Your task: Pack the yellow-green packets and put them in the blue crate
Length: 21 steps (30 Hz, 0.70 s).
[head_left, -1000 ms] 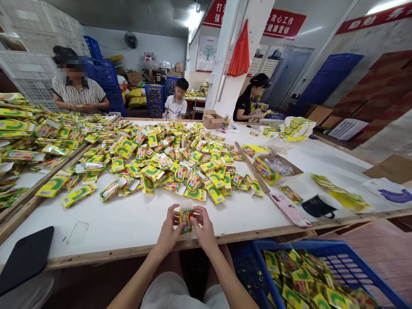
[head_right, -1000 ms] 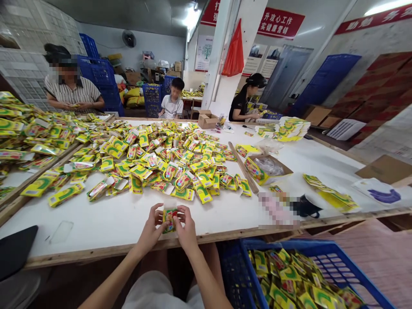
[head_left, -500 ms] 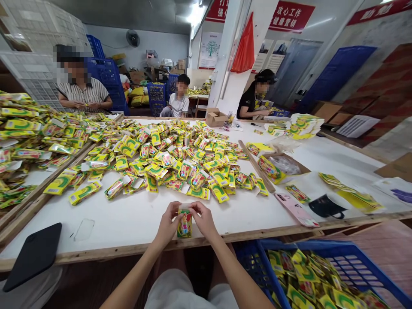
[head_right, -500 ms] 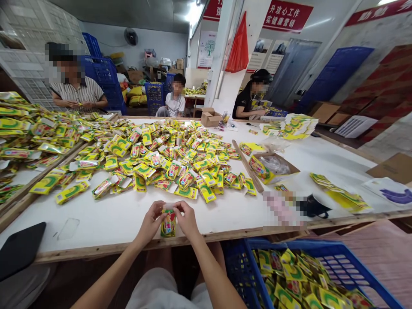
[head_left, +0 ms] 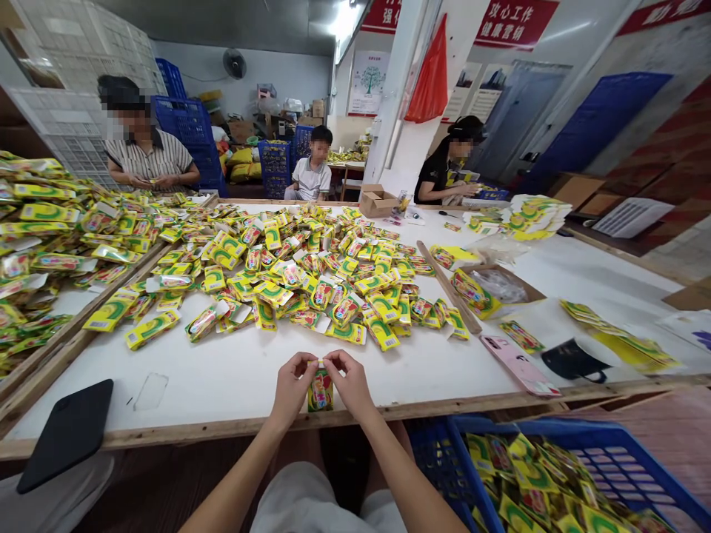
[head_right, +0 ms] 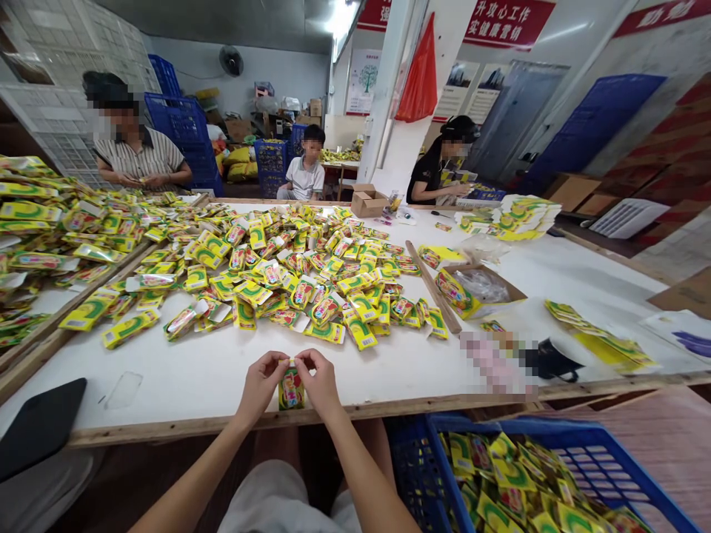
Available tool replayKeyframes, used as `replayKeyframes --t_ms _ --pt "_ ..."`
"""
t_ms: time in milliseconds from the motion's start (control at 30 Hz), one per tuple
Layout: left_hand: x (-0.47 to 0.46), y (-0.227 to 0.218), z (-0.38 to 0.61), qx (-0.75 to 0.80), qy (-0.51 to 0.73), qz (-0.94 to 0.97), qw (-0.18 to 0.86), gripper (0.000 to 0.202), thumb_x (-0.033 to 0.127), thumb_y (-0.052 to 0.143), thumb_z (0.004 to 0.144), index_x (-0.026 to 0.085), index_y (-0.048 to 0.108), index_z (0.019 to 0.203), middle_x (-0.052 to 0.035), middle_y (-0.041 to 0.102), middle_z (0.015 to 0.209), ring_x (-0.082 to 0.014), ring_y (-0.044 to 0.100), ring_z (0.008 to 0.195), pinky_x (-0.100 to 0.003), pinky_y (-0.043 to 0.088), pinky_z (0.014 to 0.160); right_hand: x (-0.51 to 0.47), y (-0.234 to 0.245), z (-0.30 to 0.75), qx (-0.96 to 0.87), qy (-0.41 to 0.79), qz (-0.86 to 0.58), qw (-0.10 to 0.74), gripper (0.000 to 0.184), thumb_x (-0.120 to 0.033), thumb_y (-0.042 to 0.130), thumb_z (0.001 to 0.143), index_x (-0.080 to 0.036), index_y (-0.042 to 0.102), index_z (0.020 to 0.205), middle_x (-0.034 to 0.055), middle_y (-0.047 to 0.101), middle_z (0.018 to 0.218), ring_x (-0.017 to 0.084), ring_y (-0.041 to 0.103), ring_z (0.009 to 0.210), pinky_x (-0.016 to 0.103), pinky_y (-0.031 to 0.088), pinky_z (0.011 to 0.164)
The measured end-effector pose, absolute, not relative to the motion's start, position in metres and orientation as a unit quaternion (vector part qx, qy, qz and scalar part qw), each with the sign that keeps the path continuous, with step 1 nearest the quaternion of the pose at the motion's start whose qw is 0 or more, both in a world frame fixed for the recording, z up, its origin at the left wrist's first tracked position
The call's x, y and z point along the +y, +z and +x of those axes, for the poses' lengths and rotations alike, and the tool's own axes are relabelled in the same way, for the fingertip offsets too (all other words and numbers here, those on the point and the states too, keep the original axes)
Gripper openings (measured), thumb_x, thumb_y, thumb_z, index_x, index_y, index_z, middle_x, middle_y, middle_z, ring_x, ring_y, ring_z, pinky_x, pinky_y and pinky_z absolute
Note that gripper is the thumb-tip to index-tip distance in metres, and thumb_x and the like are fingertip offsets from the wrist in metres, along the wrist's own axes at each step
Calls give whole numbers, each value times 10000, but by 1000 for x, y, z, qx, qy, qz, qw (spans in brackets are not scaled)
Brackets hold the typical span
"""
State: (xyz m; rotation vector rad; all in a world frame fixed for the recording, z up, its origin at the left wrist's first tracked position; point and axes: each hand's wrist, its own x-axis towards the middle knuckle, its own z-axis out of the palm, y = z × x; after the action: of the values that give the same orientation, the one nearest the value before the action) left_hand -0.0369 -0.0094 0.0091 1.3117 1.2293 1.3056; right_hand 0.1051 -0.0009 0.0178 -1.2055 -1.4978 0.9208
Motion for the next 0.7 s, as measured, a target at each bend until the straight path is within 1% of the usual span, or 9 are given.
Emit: replayKeyframes --t_ms 167,267,333,400,500,533,600,667,700 --pt "-15 -3 -42 461 517 556 460 189 329 602 814 173 680 887 -53 686 855 -188 630 828 -289 504 754 -9 9 107 -609 417 -473 482 203 -379 576 829 -185 637 825 38 662 778 179 619 726 289 511 685" --pt "-18 -5 -45 442 507 605 427 180 309 580 837 187 690 911 -63 679 892 -198 630 873 -312 506 786 -15 4 105 -605 433 -456 488 180 -354 571 833 -189 642 844 43 673 809 186 632 755 298 517 703" --pt "-16 -3 -47 434 493 648 386 186 300 545 861 197 685 927 -67 672 914 -199 625 893 -327 501 812 -19 7 110 -613 405 -463 497 181 -346 554 841 -190 646 837 49 673 832 194 633 795 305 513 730" --pt "-6 3 -53 444 479 679 336 208 294 519 875 207 649 1012 -72 659 971 -197 620 902 -336 504 810 -27 17 129 -621 332 -498 505 204 -358 529 853 -191 644 842 57 668 856 198 626 826 310 502 754" --pt "25 13 -71 509 483 680 215 317 265 507 871 214 538 1182 -97 614 1094 -222 602 954 -375 502 819 -48 43 193 -605 156 -604 495 275 -427 495 858 -189 630 892 74 659 872 204 610 796 324 484 734" --pt "40 17 -80 533 479 679 158 364 243 509 860 207 508 1223 -114 591 1142 -245 576 1021 -408 478 869 -57 52 221 -590 84 -643 481 313 -464 484 853 -188 627 895 82 656 863 212 604 773 336 479 719" --pt "71 24 -97 568 454 685 49 454 190 532 823 179 474 1273 -152 532 1246 -302 469 1189 -478 367 1001 -78 70 274 -564 -70 -699 435 395 -538 445 842 -191 630 872 116 647 853 252 597 777 392 463 740" --pt "102 30 -113 580 415 701 -1 513 130 535 789 165 454 1294 -165 489 1324 -331 390 1270 -511 288 1047 -97 83 313 -549 -176 -719 388 446 -580 396 843 -201 630 853 154 647 874 299 590 833 438 447 776" --pt "117 33 -120 580 400 710 -5 503 112 532 778 165 472 1274 -166 504 1319 -337 390 1275 -520 272 1050 -105 86 324 -544 -200 -724 375 461 -589 377 844 -202 629 850 161 648 879 311 589 848 448 443 784"
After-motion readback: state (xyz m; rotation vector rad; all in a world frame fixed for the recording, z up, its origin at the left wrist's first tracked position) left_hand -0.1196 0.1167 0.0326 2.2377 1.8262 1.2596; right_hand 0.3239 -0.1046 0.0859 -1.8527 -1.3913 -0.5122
